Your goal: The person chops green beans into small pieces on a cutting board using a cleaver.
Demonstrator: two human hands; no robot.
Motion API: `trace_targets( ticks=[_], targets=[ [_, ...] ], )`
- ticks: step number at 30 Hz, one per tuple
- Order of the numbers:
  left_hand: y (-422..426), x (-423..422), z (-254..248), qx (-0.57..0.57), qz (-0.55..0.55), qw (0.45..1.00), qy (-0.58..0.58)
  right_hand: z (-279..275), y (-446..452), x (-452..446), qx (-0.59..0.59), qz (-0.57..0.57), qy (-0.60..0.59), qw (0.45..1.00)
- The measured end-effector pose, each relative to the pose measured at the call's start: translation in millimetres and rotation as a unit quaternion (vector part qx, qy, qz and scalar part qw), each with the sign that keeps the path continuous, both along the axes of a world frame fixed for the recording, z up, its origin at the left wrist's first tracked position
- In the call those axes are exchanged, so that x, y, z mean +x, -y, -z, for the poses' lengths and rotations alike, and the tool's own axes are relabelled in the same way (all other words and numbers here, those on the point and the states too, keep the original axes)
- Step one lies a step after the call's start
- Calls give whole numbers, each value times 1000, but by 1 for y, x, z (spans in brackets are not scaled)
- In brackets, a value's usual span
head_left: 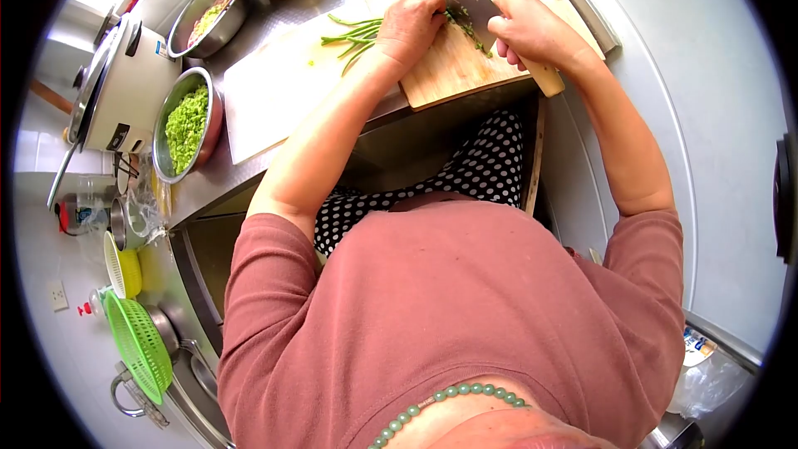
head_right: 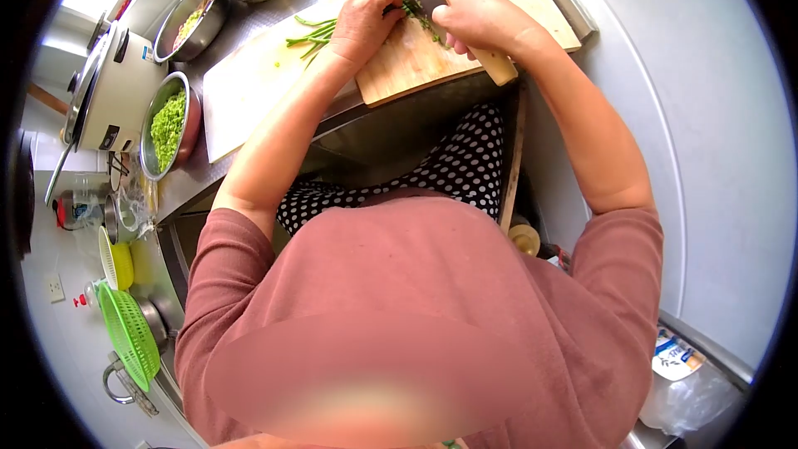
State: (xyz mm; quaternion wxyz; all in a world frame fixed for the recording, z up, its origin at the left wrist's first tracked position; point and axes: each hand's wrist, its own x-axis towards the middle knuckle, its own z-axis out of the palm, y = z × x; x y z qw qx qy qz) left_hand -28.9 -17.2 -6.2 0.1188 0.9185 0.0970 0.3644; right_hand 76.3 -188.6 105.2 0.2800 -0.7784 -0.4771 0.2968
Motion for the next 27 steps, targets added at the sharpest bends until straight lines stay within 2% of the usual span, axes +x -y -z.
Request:
trace_targets(
  ticks=[4,13,16,22,27],
  targets=[
    [2,-1,-1,-4,7,1000,11,-3,7,-5,-1,26,9,1000],
    [0,-1,-1,-5,1,1000,5,-11,4,-5,-24,-21,36,999],
    [0,0,-2,-14,-7,1000,-3,-10,-10,1,-79,-48,83,992],
    [-2,1,-1,-24,-7,1000,-15,-5,-41,3,-98,-113,115,982],
    [-1,-2,-1,-41,18,999,-4,7,-32,11,-51,-58,88,993]
  ],
)
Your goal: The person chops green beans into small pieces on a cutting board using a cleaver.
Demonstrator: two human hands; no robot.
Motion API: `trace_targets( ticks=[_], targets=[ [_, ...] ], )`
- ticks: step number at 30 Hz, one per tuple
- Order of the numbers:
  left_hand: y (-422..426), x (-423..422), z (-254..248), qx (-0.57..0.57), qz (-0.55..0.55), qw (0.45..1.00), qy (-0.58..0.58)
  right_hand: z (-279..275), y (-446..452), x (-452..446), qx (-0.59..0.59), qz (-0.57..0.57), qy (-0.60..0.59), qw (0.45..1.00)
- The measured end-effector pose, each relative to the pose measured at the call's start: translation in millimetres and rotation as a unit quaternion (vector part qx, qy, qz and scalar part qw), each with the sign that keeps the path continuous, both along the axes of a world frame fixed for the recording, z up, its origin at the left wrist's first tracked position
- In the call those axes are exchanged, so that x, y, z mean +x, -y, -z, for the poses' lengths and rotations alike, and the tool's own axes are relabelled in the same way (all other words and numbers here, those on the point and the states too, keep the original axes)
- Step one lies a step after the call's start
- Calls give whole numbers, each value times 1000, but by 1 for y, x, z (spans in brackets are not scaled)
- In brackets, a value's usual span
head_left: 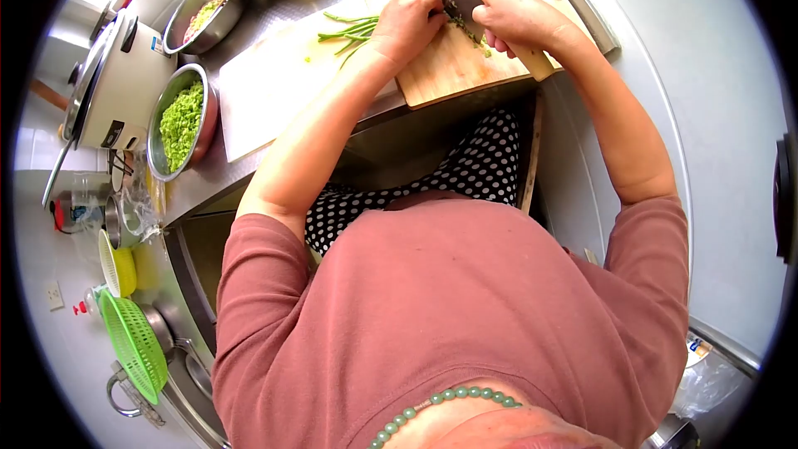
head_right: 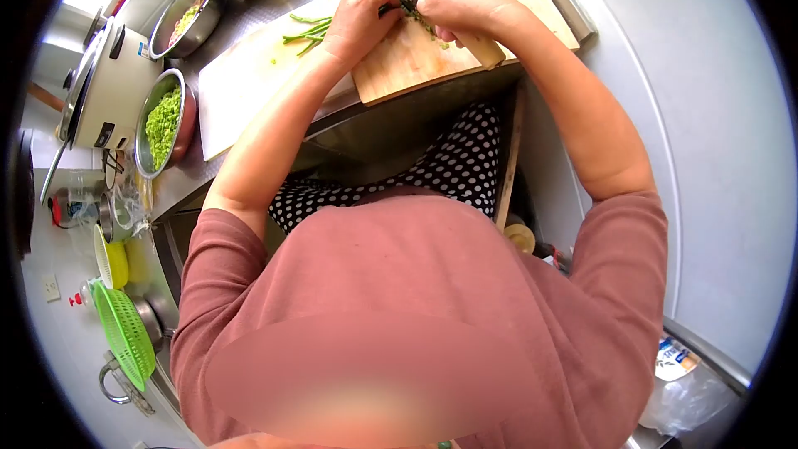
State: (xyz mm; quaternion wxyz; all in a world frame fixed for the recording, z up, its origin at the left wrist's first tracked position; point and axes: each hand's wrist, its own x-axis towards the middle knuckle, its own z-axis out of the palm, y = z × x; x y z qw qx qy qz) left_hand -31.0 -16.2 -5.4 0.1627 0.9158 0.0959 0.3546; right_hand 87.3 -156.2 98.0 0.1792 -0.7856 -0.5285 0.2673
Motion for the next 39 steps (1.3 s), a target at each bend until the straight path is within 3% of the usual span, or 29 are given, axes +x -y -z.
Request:
trace_targets(
  ticks=[14,20,29,32,39],
  targets=[
    [2,-1,2,26,-14,999,15,-6,37,-10,50,57,-81,994],
    [2,-1,2,37,-10,999,23,3,45,-15,76,65,-63,993],
    [1,1,2,39,-20,999,12,-8,33,-14,37,11,13,999],
    [1,0,1,31,-23,999,12,-13,20,-10,-19,-1,24,1000],
    [1,0,3,3,-30,1000,-2,-3,-13,-4,-19,-20,12,1000]
  ],
)
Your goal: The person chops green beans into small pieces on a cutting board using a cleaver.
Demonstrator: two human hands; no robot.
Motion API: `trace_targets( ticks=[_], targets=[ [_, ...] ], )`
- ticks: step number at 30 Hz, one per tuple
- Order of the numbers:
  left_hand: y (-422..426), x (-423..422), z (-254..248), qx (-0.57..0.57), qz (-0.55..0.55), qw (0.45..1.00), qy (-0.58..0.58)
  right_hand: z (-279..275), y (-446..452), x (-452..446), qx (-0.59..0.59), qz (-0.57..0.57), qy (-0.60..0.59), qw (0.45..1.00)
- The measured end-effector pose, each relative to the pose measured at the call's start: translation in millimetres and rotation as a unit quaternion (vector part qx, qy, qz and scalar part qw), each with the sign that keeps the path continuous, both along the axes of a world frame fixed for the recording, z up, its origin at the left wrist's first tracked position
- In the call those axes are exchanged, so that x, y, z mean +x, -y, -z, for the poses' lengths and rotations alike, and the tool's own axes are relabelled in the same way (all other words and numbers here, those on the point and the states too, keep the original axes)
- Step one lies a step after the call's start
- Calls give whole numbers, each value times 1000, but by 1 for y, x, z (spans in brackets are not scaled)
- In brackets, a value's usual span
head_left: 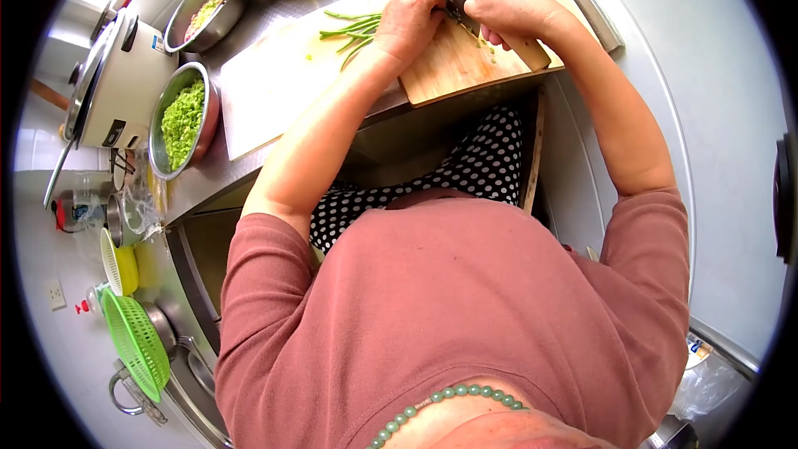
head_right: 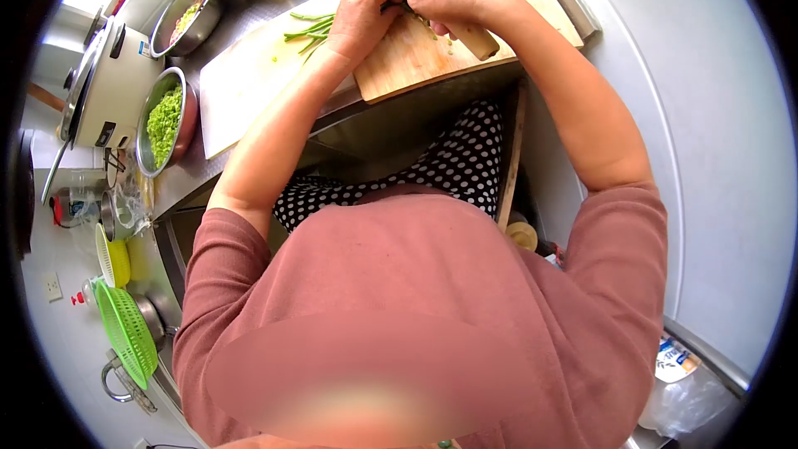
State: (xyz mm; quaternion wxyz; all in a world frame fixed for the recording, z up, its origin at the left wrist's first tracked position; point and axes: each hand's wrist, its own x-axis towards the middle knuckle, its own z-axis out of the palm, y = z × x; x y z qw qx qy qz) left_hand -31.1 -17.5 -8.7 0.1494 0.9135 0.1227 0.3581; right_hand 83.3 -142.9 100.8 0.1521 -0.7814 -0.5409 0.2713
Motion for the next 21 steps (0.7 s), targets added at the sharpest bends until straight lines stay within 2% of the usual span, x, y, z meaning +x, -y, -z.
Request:
trace_targets(
  ticks=[3,13,21],
  targets=[
    [0,0,1,5,4,999,32,6,5,3,15,15,-11,1000],
    [2,-3,-3,33,18,999,36,0,35,1,33,55,-77,995],
    [1,-1,-2,39,19,999,27,5,56,-7,67,74,-60,993]
  ],
)
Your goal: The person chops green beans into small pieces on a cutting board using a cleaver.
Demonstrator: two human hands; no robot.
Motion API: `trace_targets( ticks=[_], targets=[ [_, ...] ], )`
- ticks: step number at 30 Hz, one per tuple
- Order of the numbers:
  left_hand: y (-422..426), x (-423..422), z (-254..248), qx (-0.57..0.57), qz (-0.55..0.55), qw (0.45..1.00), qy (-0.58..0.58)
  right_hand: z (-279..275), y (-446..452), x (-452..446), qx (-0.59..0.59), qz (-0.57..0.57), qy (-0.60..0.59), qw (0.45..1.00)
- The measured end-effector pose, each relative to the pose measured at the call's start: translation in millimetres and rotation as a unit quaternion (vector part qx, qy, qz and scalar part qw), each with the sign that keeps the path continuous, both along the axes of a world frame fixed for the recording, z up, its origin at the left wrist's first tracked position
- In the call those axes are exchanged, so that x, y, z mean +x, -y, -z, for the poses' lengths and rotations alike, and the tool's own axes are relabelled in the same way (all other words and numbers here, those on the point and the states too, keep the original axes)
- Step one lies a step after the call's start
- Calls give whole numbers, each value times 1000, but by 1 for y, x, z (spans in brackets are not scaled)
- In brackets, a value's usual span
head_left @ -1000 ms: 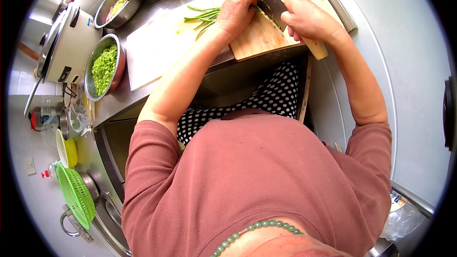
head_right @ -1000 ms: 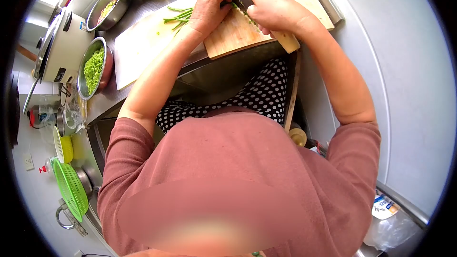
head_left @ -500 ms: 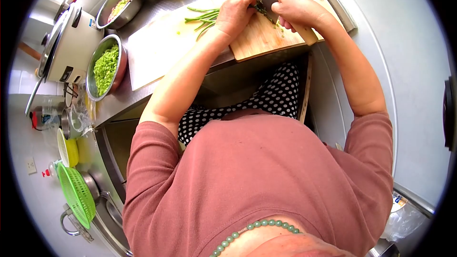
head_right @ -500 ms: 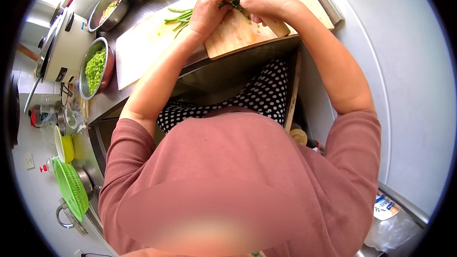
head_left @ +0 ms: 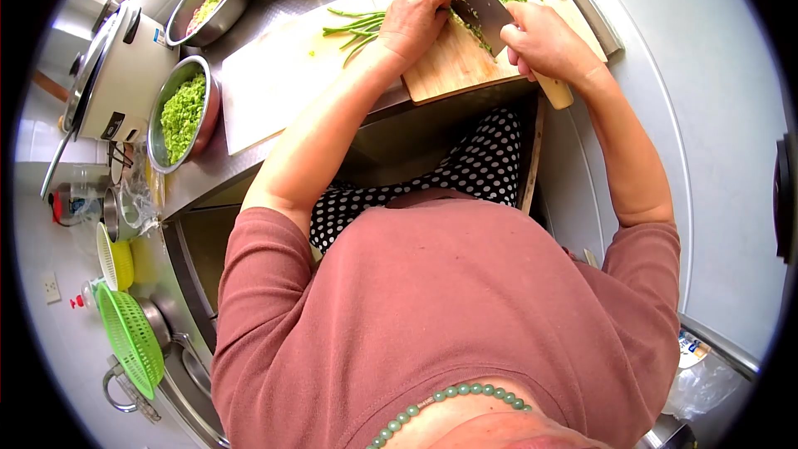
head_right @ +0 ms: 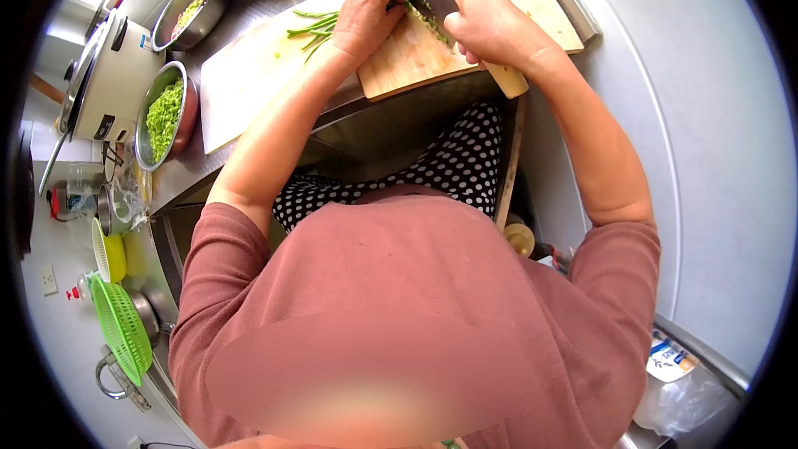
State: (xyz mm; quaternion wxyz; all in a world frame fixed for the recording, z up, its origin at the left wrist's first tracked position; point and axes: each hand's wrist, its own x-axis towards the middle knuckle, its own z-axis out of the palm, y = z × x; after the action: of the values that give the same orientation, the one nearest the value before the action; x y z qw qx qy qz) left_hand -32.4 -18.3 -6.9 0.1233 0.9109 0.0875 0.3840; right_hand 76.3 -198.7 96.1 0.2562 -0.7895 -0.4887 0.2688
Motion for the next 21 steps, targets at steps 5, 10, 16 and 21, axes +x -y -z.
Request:
trace_targets(
  ticks=[5,10,16,21],
  targets=[
    [0,0,1,-7,-6,1000,-4,1,5,-5,17,10,16,1000],
    [0,0,2,-16,-6,1000,-3,0,8,-7,4,11,9,1000],
    [-1,1,2,-18,-5,1000,-1,2,9,-8,10,6,38,999],
    [0,0,1,-26,-6,1000,-6,-3,10,-11,9,12,21,1000]
  ],
)
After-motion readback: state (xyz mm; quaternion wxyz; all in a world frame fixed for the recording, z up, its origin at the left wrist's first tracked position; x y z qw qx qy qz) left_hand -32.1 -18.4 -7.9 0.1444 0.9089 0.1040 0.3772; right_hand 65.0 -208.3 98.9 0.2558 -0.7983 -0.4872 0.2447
